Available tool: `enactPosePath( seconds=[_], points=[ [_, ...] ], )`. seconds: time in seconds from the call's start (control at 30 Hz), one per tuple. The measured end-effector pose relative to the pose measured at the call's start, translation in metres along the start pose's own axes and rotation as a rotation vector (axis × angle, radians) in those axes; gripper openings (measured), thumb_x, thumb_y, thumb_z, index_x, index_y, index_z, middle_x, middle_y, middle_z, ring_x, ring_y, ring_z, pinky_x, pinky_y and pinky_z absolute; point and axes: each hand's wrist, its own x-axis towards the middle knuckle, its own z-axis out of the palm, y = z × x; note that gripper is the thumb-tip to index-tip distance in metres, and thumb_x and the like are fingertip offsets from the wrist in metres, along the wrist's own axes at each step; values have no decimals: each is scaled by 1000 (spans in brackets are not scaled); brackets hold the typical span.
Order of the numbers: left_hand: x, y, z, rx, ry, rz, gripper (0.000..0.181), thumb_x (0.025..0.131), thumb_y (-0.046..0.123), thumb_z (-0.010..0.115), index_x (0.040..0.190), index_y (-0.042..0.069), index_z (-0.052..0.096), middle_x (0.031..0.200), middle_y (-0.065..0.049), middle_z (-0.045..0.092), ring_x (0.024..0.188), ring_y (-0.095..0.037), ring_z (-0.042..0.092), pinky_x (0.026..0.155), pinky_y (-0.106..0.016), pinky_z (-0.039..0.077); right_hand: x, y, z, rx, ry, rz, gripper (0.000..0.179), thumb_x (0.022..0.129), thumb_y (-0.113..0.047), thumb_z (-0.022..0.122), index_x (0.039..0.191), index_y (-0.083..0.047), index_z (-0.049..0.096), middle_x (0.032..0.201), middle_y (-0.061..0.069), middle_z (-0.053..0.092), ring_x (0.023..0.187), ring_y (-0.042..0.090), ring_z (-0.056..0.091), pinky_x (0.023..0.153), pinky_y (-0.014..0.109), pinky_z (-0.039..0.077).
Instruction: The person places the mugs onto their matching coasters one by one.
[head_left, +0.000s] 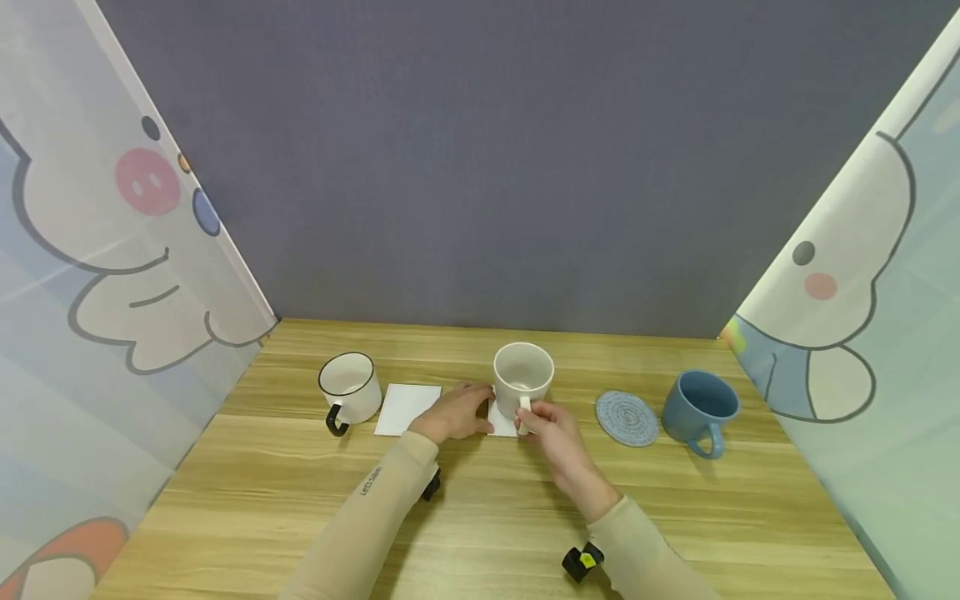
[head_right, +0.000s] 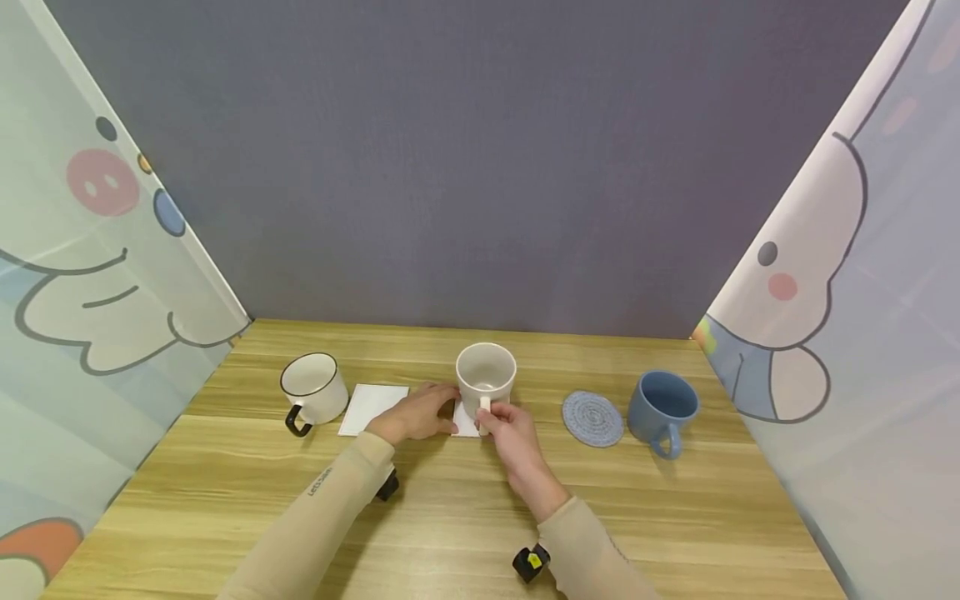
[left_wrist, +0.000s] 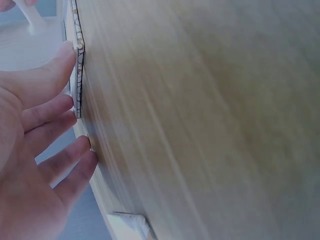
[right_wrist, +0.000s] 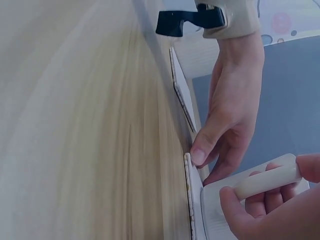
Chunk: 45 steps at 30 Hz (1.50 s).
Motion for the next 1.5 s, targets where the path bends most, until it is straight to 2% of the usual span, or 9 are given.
enactPosePath(
  seconds=[0.23, 0.43, 0.77, 1.1, 1.3, 1.5],
  points=[
    [-1, -2, -1, -12, 2, -1, 56, 89, 33, 79, 138, 14, 59, 149, -1, 54, 141, -30, 41, 113, -52, 40, -8, 0, 1, -13, -7, -2, 22, 100, -11, 64, 102, 11, 64, 91, 9, 65, 92, 20, 60, 96, 50, 52],
    [0, -1, -1, 3, 14, 11, 55, 89, 32, 80, 137, 16, 60, 146, 0, 57, 139, -29, 44, 113, -51, 41, -12, -1, 1, 4, -23, 10, 22, 99, -10, 64, 103, 12, 64, 89, 7, 66, 91, 19, 60, 96, 49, 52],
    [0, 0, -3, -10, 12, 17, 55, 88, 30, 81, 137, 14, 60, 145, -3, 57, 139, -31, 44, 113, -52, 41, -11, 2, -5, -7, -38, 6, 26, 100, -11, 64, 105, 14, 63, 93, 11, 67, 90, 18, 61, 95, 49, 53],
    [-1, 0, -2, -33, 4, 4, 56, 88, 30, 81, 138, 16, 59, 144, -1, 58, 141, -31, 42, 113, -54, 40, -8, 4, -3, -23, -36, -1, 24, 101, -8, 62, 108, 15, 64, 95, 13, 68, 91, 18, 62, 97, 52, 53],
    [-2, 1, -3, -31, 1, 0, 56, 89, 31, 81, 139, 16, 59, 145, -1, 57, 141, -31, 42, 113, -55, 40, -15, 6, -10, -100, 2, -66, 26, 100, -9, 64, 112, 14, 65, 104, 19, 68, 96, 24, 67, 94, 48, 56],
    [0, 1, -2, -26, -1, 6, 56, 88, 30, 81, 138, 16, 59, 145, -1, 57, 141, -31, 42, 113, -54, 39, -24, -2, -34, -241, 43, -78, 29, 100, -16, 66, 115, 8, 67, 106, 15, 70, 101, 31, 67, 92, 46, 57]
  ],
)
